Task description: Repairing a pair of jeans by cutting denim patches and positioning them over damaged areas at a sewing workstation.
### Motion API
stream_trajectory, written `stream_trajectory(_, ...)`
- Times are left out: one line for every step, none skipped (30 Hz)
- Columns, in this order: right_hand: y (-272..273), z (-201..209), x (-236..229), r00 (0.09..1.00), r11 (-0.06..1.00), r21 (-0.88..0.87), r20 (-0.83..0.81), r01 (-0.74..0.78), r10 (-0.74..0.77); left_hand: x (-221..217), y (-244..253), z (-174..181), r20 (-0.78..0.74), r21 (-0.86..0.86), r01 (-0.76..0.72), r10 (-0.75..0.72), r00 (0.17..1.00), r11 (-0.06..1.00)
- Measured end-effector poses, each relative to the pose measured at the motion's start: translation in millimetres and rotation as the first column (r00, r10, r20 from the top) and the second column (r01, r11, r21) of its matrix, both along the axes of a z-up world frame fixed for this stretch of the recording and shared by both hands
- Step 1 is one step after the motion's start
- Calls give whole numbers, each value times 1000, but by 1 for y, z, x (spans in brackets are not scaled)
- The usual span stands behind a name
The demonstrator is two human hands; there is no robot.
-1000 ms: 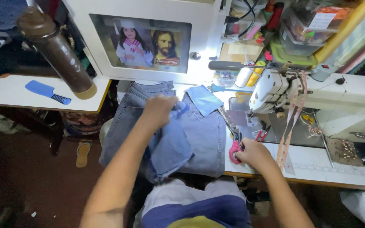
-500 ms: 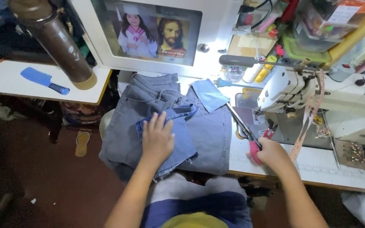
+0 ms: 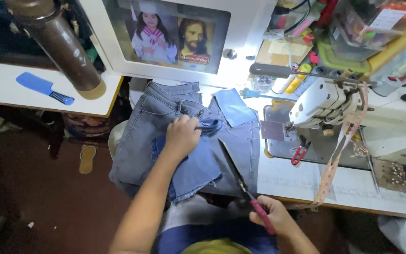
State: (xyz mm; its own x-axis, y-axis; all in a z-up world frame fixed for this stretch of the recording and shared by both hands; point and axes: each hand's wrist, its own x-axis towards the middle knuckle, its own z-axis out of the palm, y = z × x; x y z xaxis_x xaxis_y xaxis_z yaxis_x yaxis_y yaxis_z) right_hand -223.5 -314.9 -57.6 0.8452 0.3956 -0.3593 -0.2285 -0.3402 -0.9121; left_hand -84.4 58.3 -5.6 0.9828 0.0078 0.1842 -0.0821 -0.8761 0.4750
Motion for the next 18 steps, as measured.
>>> stream_trajectory(4, -1, 1, 1000, 1000, 0, -1, 3, -3, -2, 4, 18, -1, 0, 3, -3, 1000, 1000)
stream_trajectory(7, -1, 2, 999, 1000, -4, -40, -6, 6, -4, 9, 37, -178, -178, 5, -37, 983, 984)
stream_trajectory(11, -2, 3, 997, 1000, -7, -80, -18, 17, -6, 14, 55, -342, -347, -27, -100, 934, 938)
stream_trajectory(14, 1, 4, 997, 1000, -7, -81, -18, 17, -7, 16, 56, -344, -347, -28, -100, 934, 937)
stream_trajectory(17, 4, 7, 993, 999, 14, -102, -49, 50, -7, 18, 59, -346, -442, -28, -142, 927, 897)
stream_trajectory(20, 7, 10, 989, 996, 36, -123, -79, 83, -7, 21, 61, -344, -532, -29, -184, 921, 847)
stream_trajectory(23, 6, 12, 989, 996, 36, -120, -78, 82, -10, 21, 62, -341, -532, -27, -185, 922, 846)
stream_trajectory(26, 5, 14, 986, 989, 95, -111, -112, 123, -12, 20, 62, -344, -611, -46, -213, 915, 791)
stream_trajectory(28, 5, 16, 982, 977, 155, -101, -144, 160, -14, 19, 63, -344, -682, -65, -242, 907, 728)
stream_trajectory(33, 5, 17, 983, 978, 155, -99, -141, 157, -14, 20, 61, -343, -683, -61, -245, 907, 728)
stream_trajectory(37, 6, 17, 985, 983, 119, -86, -137, 148, -15, 20, 58, -340, -720, -80, -251, 906, 690)
stream_trajectory(42, 6, 17, 988, 988, 83, -71, -133, 139, -16, 21, 55, -338, -755, -98, -256, 906, 649)
stream_trajectory(49, 9, 17, 988, 988, 81, -72, -133, 139, -17, 20, 56, -338, -756, -99, -256, 906, 647)
stream_trajectory(56, 12, 17, 989, 994, 72, -121, -76, 85, -19, 19, 58, -324, -780, -110, -247, 913, 616)
stream_trajectory(63, 16, 17, 985, 998, 60, -169, -22, 32, -21, 18, 59, -311, -803, -122, -235, 921, 583)
stream_trajectory(69, 20, 16, 985, 998, 58, -169, -25, 35, -23, 17, 63, -310, -804, -124, -233, 922, 581)
stream_trajectory(74, 25, 16, 978, 995, 95, -205, -8, 27, -24, 16, 67, -330, -795, -152, -209, 920, 587)
stream_trajectory(80, 30, 16, 970, 991, 131, -241, 12, 21, -26, 15, 71, -350, -785, -180, -185, 918, 592)
